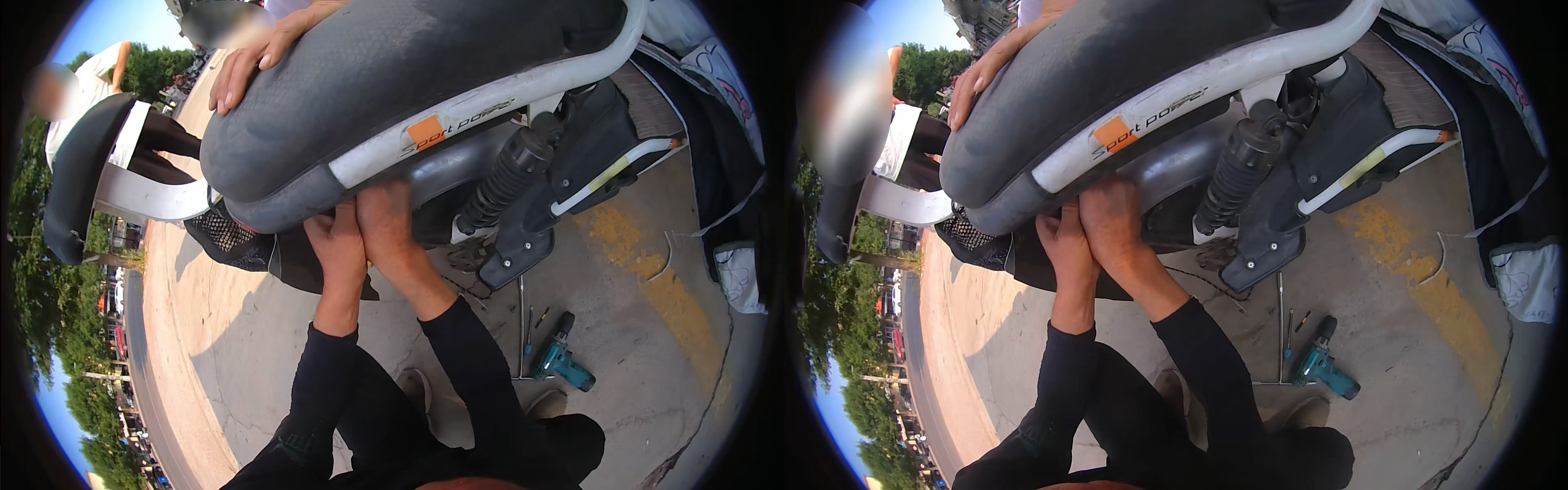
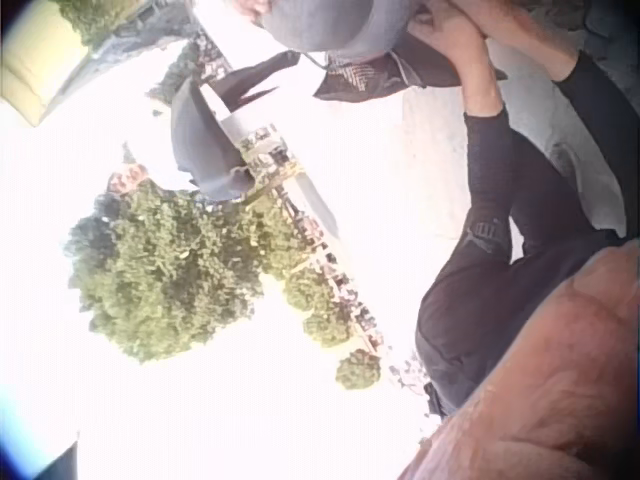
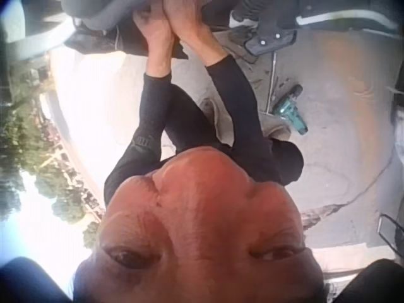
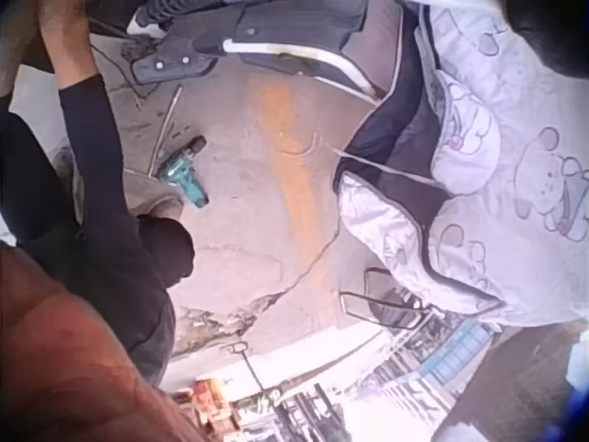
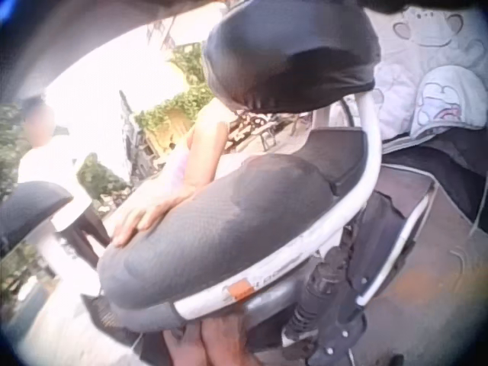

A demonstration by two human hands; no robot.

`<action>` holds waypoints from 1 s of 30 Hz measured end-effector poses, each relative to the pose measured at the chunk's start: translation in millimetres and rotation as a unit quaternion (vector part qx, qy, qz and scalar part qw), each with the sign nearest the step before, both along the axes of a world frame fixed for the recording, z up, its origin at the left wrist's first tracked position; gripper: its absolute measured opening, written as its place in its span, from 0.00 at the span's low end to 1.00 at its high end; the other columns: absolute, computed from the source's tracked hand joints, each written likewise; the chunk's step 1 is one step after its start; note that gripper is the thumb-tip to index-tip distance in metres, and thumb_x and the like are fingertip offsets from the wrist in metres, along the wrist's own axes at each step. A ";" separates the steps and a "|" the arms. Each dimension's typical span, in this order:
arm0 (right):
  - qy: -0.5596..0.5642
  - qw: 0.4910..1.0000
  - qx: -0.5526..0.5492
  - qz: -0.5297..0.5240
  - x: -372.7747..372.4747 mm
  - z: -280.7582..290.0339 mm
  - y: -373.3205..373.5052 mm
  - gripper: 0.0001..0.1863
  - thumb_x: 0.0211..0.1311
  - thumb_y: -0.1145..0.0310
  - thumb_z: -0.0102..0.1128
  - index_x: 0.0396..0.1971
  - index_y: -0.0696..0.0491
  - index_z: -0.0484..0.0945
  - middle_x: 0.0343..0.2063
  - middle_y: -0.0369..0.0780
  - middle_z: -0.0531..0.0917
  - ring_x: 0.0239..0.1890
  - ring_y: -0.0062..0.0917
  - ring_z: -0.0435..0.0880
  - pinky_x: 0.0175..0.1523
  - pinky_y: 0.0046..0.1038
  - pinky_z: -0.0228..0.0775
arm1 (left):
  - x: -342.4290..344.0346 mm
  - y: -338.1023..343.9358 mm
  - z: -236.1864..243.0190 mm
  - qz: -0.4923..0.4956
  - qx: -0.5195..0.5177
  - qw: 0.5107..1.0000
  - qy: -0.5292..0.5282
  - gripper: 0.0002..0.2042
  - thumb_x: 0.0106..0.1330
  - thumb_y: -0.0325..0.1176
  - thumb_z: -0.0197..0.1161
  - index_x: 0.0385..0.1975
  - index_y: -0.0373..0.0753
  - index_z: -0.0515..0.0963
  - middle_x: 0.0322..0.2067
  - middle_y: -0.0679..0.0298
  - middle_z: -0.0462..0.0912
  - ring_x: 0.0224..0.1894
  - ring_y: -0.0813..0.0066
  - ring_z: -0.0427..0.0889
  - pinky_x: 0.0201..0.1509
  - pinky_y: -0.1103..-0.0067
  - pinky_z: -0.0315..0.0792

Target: The person retrieves a tool from a cluttered workbench, then moves to a white scooter. They remove the seat to access the internal wiring and proceed to connect and adjust wires within the compartment.

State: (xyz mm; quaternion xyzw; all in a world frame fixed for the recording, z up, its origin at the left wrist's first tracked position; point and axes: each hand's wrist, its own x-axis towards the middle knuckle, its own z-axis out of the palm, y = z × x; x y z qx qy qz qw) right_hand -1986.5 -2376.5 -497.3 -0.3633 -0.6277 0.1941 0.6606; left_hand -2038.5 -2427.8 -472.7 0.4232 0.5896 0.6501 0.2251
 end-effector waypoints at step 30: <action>-0.002 0.999 -0.047 -0.014 -5.8 3.7 -1.3 0.03 0.39 0.79 0.66 0.17 0.58 0.81 0.22 0.46 0.82 0.28 0.42 0.84 0.33 0.41 0.76 | 148.0 118.3 229.0 -0.459 0.018 0.583 0.670 0.24 0.64 0.43 0.65 0.53 0.31 0.75 0.46 0.50 0.80 0.51 0.57 0.79 0.58 0.69 0.70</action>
